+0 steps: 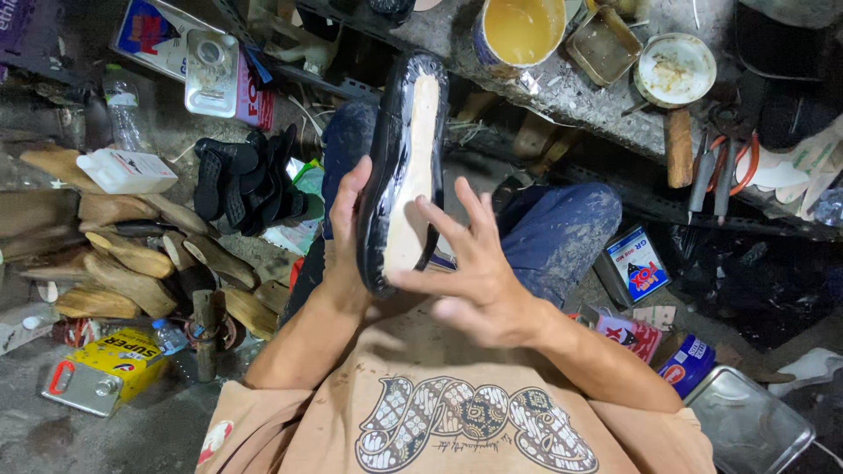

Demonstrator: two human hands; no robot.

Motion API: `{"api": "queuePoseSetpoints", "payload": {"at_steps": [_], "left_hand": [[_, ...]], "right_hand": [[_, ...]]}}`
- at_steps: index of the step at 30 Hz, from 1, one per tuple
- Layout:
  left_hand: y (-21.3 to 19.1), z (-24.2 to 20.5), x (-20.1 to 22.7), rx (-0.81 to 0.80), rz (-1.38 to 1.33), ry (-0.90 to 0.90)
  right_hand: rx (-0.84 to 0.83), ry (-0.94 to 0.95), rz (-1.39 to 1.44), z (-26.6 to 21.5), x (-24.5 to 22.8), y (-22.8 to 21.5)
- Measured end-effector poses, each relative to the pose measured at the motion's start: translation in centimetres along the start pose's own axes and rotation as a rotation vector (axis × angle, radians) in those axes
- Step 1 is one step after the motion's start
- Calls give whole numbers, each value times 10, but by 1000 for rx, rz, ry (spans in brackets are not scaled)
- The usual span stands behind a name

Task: The person applies a yellowish liquid from a container onto the sole and edges of a black shoe using their fingers. They repeatedly dip their fingers into the container and spread the liquid across the shoe's surface.

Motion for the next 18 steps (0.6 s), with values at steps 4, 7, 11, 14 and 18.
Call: {"api": "queuePoseSetpoints", "payload": {"at_steps": [4, 7, 11, 14, 18], "left_hand": [[3, -12, -18, -241, -216, -252], [-3, -9, -7, -375, -112, 11], [-18, -16, -14, -383, -173, -16], [-14, -19, -9, -370, -186, -18], [-19, -16, -7, -403, -172, -27]], "right_hand": [[233, -34, 207, 22, 7, -59], [348, 144, -41, 32, 30, -87], [399, 77, -279, 46, 39, -79], [428, -20, -469, 45, 31, -73], [465, 43, -288, 47, 26, -96]]}}
Point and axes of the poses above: each hand's wrist, its own z-axis towards the middle knuckle, its own y-axis out of the palm, x = y × z, the point moved 9 cm from there along z, towards the middle knuckle, and after that the axes turned 6 degrees about z, right-handed, at the moved point
